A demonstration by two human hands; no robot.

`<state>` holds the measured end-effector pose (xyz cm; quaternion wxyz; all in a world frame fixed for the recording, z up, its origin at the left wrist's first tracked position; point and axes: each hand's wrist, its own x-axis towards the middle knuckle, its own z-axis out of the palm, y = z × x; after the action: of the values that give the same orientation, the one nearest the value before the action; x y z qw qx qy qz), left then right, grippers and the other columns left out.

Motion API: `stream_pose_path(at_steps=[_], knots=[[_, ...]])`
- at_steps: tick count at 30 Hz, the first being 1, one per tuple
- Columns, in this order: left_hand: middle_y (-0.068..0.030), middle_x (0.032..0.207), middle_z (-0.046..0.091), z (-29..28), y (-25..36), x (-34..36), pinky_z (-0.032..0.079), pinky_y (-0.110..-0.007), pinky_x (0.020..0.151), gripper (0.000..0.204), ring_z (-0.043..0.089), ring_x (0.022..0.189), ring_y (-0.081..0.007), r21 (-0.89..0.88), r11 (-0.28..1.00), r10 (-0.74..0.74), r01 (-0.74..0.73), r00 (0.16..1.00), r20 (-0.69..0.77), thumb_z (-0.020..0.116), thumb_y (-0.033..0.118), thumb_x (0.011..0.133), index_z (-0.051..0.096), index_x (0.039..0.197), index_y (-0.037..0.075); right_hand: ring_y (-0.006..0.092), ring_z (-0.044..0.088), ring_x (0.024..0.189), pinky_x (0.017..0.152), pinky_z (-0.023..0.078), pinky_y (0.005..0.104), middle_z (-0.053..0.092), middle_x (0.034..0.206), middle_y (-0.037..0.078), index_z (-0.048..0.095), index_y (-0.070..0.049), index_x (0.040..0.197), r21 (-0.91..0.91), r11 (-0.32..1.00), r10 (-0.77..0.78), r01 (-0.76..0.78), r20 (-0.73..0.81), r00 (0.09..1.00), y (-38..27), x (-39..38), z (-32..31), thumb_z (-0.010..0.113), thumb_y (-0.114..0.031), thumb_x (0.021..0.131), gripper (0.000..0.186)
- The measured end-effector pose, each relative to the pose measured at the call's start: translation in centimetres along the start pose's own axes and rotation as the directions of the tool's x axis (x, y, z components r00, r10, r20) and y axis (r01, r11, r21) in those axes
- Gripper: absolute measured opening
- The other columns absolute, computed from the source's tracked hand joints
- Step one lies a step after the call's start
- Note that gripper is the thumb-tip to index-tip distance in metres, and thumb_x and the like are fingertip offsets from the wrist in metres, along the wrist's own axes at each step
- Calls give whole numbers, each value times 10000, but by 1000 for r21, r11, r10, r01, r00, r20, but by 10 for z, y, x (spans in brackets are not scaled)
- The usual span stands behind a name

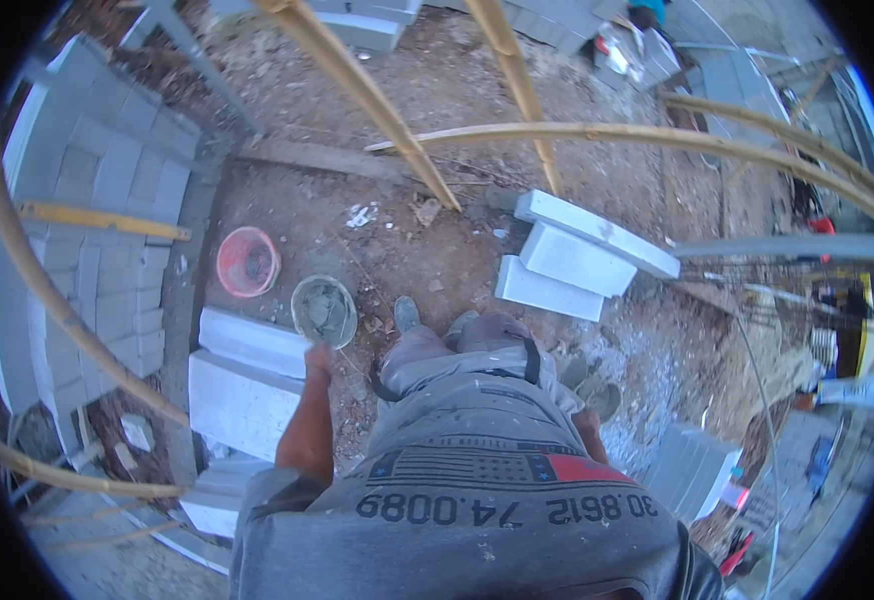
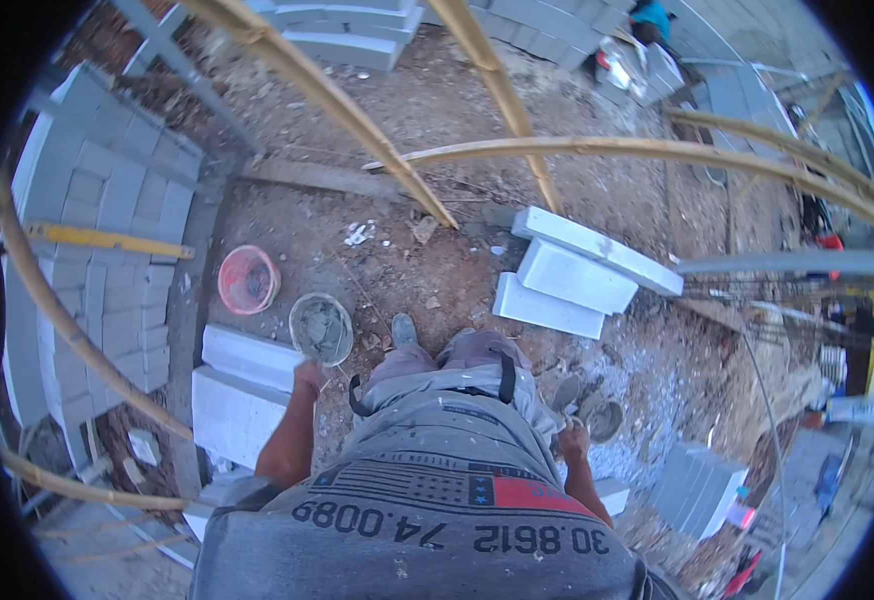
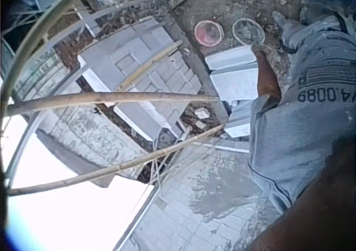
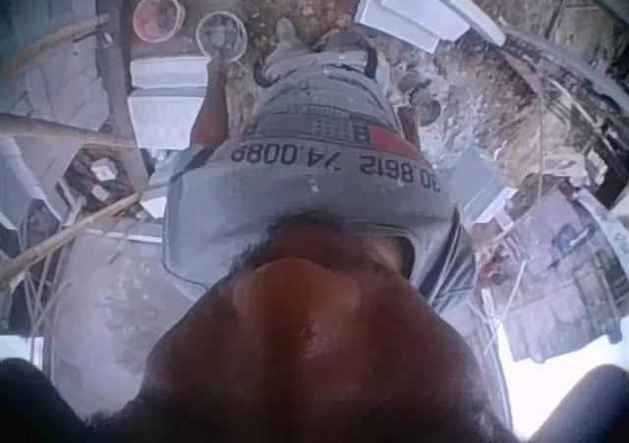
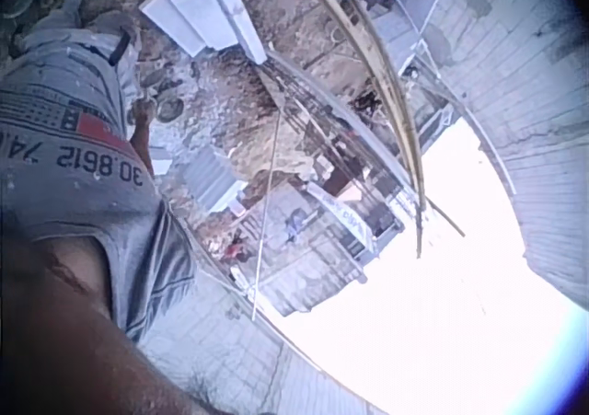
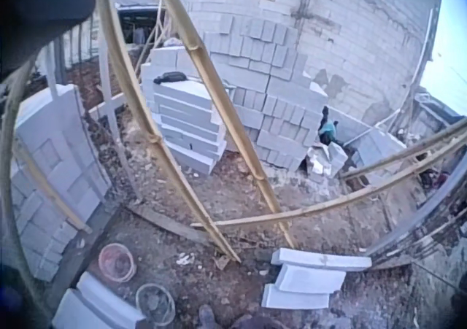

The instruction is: The person builds a structure by applying mortar from a bucket onto concrete blocks with a trowel, then positioning additional concrete blocks on top of the mortar.

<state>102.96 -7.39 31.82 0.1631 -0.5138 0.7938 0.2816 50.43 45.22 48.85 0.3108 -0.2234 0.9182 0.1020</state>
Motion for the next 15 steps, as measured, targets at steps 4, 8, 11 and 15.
stream_pose_path(at_steps=[4,8,11,15], knots=[[-91,911,675,-36,-12,38,532,-381,732,261,654,823,-210,-294,946,-164,135,983,-78,616,219,916,680,1103,50,402,687,871,746,535,492,716,888,222,731,-36,865,301,948,101,-100,14,995,-31,-19,-34,555,-411,926,419],[-131,936,692,-30,2,44,548,-414,747,232,682,838,-276,-993,5,-610,122,787,94,649,209,879,677,1072,83,378,688,829,705,525,493,715,854,200,721,-53,825,280,952,112,-125,62,992,-42,-7,-45,563,-392,919,386],[-198,1009,696,-6,1,26,555,-460,779,234,689,895,-357,-481,818,-379,315,925,-39,602,221,910,673,1081,77,360,689,797,674,517,493,714,828,183,713,-65,795,298,946,111,-125,64,992,-21,15,-35,569,-377,914,364],[-180,1057,702,46,22,-15,538,-484,836,255,683,975,-380,-77,978,-176,194,965,197,522,275,946,684,1047,105,335,691,755,634,507,494,713,794,160,702,-82,754,393,914,94,-102,39,995,13,39,-20,577,-358,908,340]])
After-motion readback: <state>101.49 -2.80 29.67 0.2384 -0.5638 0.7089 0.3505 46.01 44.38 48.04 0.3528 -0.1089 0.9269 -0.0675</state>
